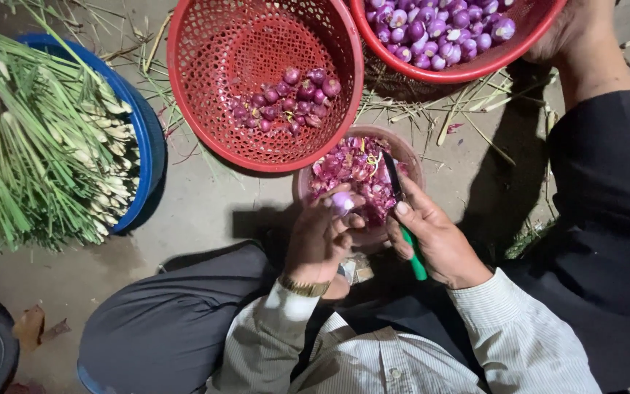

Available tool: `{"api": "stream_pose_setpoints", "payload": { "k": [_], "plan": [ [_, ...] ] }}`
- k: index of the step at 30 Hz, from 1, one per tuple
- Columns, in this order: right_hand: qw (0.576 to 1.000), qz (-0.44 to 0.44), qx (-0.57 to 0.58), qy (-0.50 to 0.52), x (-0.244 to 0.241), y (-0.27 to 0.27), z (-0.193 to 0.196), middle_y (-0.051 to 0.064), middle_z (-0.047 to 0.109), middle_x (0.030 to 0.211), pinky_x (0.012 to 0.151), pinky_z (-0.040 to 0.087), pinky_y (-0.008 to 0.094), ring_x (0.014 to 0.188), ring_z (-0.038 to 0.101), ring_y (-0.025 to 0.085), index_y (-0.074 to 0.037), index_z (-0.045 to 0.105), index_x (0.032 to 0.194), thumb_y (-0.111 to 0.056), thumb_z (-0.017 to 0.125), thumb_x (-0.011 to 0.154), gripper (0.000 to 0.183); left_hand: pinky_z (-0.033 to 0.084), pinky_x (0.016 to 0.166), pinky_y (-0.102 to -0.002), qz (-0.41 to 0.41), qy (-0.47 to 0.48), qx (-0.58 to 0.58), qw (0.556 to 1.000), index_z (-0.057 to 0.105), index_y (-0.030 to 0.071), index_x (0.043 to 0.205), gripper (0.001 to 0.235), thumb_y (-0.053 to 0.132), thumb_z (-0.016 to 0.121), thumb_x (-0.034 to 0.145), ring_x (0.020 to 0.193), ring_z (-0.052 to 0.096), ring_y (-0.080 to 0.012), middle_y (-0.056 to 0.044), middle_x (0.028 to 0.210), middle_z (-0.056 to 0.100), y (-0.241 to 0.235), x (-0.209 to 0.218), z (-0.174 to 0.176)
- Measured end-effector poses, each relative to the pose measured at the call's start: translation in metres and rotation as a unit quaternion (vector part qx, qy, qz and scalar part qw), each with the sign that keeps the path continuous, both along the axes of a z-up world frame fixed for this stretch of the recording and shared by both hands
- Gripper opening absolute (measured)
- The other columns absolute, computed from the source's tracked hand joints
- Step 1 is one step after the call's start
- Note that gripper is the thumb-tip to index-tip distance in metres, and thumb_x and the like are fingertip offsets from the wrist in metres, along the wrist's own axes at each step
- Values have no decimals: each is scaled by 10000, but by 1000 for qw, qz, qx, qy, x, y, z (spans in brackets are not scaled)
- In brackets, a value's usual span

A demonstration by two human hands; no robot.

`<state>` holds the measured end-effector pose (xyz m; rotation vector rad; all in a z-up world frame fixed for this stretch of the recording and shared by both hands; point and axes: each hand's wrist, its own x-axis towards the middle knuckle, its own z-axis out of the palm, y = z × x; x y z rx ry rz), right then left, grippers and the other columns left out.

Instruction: The person sits on the floor and peels small red onions using a small knife. They pick onions from a red basket, trim the ends, and peel the outer layers, dropping the peeled onions into a bowl.

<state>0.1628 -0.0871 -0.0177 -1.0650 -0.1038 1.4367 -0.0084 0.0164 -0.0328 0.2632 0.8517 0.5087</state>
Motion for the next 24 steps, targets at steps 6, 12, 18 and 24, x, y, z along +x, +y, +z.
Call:
{"api": "stream_pose_setpoints", "payload": {
  "k": [6, 12, 18, 24],
  "plan": [
    [990, 22, -137, -5, -6, -5, -42, 99, 463, 628, 280, 366, 264, 385, 429, 143, -165, 399, 1537, -224, 454, 1069, 475, 527, 656, -274, 21, 37, -66, 997, 693, 118, 1167, 283, 340, 640, 1000, 907, 739, -246, -125, 1132, 746, 25, 65, 25],
    [989, -50, -109, -82, -4, 1, -29, -28, 287, 474, 288, 185, 232, 307, 274, 73, -31, 571, 829, -198, 548, 1068, 292, 594, 560, -213, 63, 143, 327, 932, 597, 38, 1366, 531, 15, 797, 874, 742, 676, -156, -168, 1068, 697, 143, 62, -56],
    [957, -22, -123, -261, -4, 19, 0, 3, 433, 383, 307, 246, 201, 319, 366, 61, -71, 657, 706, -49, 783, 825, 175, 588, 819, -420, -195, 642, 565, 481, 750, 362, 1001, 231, 325, 819, 783, 993, 651, -204, 109, 991, 668, 229, -7, -190],
    [936, 153, -163, -272, -11, 12, -12, 356, 447, 1475, 1132, 363, 575, 1375, 451, 437, -36, 354, 1568, -48, 697, 859, 788, 466, 980, -498, -350, 640, 586, 353, 679, 236, 1082, 290, 217, 774, 808, 1172, 521, -236, 28, 1086, 625, 246, 12, -279]
  ]
}}
